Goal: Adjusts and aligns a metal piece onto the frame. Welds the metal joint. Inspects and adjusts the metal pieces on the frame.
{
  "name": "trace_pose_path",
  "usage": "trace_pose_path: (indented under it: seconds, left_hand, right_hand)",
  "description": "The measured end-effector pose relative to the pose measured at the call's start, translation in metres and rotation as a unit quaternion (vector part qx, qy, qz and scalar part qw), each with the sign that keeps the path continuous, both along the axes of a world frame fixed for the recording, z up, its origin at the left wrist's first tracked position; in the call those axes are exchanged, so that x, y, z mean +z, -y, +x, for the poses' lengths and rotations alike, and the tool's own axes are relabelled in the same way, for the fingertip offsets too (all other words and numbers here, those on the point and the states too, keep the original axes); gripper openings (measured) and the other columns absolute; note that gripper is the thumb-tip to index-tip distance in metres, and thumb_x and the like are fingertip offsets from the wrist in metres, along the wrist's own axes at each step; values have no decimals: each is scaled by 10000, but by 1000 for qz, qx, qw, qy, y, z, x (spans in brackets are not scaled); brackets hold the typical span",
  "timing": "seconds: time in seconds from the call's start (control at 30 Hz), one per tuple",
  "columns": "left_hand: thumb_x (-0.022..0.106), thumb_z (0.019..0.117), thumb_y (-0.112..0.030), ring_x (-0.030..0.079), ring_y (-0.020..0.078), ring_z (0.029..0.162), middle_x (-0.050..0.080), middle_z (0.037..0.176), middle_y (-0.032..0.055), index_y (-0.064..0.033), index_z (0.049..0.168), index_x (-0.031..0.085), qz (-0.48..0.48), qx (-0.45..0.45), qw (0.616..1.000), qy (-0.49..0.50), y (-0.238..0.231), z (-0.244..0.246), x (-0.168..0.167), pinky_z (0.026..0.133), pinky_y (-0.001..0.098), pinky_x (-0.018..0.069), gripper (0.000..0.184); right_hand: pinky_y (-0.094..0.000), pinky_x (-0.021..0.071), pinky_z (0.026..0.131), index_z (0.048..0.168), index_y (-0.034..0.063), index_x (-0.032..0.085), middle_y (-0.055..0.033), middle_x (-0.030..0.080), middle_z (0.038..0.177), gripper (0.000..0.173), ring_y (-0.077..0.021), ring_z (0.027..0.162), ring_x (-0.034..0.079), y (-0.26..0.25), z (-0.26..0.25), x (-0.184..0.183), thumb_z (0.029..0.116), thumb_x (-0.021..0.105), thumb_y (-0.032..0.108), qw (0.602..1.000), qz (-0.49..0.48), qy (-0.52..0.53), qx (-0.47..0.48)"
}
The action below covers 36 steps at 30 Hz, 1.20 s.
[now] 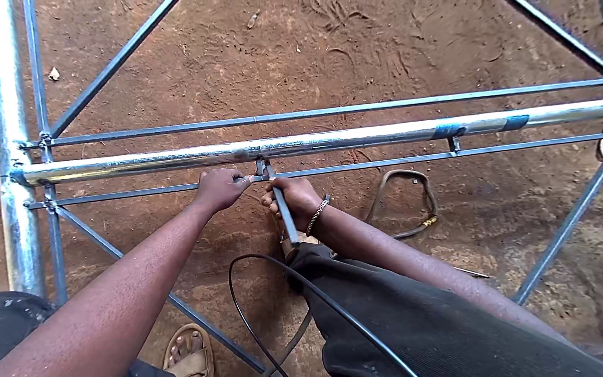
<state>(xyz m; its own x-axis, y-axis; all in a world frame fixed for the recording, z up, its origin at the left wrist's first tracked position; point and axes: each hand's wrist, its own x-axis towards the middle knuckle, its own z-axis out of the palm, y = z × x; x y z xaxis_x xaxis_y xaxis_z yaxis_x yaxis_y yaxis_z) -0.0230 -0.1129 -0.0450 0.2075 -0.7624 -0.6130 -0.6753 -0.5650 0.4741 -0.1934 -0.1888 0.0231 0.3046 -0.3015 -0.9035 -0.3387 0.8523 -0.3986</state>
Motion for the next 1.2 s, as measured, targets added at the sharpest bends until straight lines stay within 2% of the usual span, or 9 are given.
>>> trace_pose_path:
  seconds: [0.17,0.23,0.33,0.47,0.6,0.8,0.87,1.03,1.2]
  left_hand:
    - [524,990,-654,704,281,1022,778,1002,56,-132,982,791,96,104,986,-82,27,0,-3,995,693,416,587]
    - [609,991,-560,722,206,888,771,944,49,-85,1000,771,105,149,976,-123,33,-1,3,900,538,534,501]
    - [643,992,-512,652,122,722,738,851,14,-85,967,761,95,163,972,-138,35,-1,7,757,404,534,444]
    - [608,987,-590,624,193,755,712,804,22,-116,878,763,86,132,983,-90,30,-1,0,781,535,475,511]
    - [577,1010,-565,653,248,881,740,865,24,-143,895,779,66,97,990,-77,24,2,-5,918,663,400,482]
    - [682,1003,-387,697,315,973,738,1002,141,-102,1114,753,-18,4,1000,-10,-4,2,5,903,607,515,314]
    - [693,996,-368,698,324,939,733,978,150,-98,1124,744,-35,-10,999,16,-9,0,6,878,603,521,303]
    - [688,1002,-366,699,292,928,734,965,130,-98,1117,744,-43,-24,999,0,-11,4,4,877,570,528,297]
    - [675,1008,-356,703,276,911,739,960,117,-103,1129,743,-63,-30,998,6,-13,4,2,865,556,534,289]
  right_hand:
    - [-180,383,385,1051,56,562,-9,553,669,219,-51,440,467,28,-40,11,1082,422,222,997,-19,-2,-73]
    - [-175,345,380,1062,64,590,9,541,664,215,-36,433,428,35,-63,21,1070,442,219,999,-33,-13,-32]
    - [-207,402,384,1160,42,622,-11,562,693,252,-59,438,458,38,-98,29,1082,442,201,985,-106,-45,130]
    - [-409,531,537,1209,88,603,-55,610,715,217,-193,567,601,36,-125,31,1088,508,242,796,-348,-110,483]
    - [-587,537,630,1240,83,582,-146,650,745,296,-391,731,690,14,-127,9,1077,470,304,654,-487,-142,561]
    - [-530,543,574,1092,41,602,-144,655,730,351,-366,675,701,-5,-117,-37,1096,414,339,617,-578,-115,522]
    - [-555,561,695,1137,52,564,-169,672,827,377,-393,833,718,0,-105,-32,1120,352,363,617,-467,-176,609]
    - [-544,535,571,1049,44,585,-148,642,709,345,-381,674,699,-1,-119,-43,1096,415,341,616,-566,-127,533]
    - [-544,541,623,1088,68,578,-147,664,765,344,-380,749,711,4,-115,-42,1109,386,353,601,-511,-152,596]
